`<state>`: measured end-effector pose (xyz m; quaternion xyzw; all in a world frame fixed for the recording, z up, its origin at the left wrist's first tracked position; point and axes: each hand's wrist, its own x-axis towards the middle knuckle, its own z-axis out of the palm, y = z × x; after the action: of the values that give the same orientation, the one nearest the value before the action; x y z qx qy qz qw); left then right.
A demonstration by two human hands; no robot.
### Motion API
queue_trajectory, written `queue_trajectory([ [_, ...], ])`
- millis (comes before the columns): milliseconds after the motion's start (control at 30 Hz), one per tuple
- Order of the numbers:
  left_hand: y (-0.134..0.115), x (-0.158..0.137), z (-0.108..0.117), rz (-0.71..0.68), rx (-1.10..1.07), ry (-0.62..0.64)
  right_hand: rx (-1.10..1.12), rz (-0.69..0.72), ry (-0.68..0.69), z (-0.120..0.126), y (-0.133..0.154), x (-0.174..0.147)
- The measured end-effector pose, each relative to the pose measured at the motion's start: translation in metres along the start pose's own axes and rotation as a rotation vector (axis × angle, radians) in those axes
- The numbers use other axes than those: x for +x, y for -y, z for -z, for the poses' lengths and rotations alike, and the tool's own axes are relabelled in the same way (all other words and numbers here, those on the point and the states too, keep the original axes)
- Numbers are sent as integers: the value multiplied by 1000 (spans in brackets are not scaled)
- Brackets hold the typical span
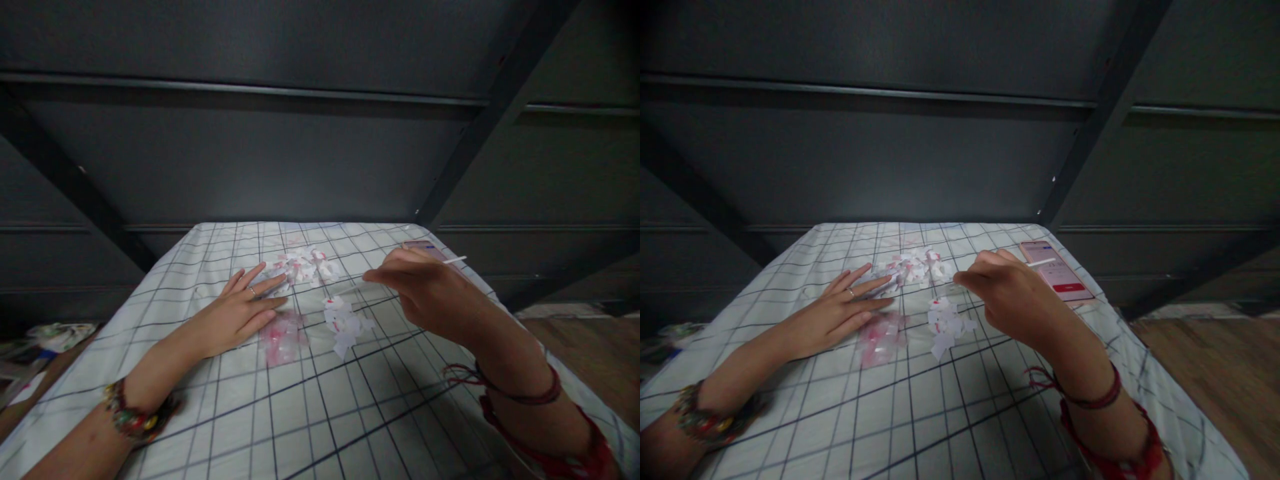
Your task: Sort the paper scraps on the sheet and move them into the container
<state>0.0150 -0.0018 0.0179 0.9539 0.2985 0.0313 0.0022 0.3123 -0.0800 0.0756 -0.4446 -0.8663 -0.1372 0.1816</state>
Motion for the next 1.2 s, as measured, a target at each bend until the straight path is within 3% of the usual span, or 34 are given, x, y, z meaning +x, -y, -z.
queue_trajectory([
  [233,1,0,-1,-6,-3,-2,-48,-16,34,-2,3,1],
  [533,-1,1,0,-6,9,-5,-72,102,-21,-11,11,8],
  [767,0,1,0,-6,9,-23,37,190,0,-13,25,13],
  [933,-2,1,2,10,-5,-20,6,188,-85,-12,22,11],
  [1200,-1,1,1,18,-8,-16,1,178,-53,-6,14,6],
])
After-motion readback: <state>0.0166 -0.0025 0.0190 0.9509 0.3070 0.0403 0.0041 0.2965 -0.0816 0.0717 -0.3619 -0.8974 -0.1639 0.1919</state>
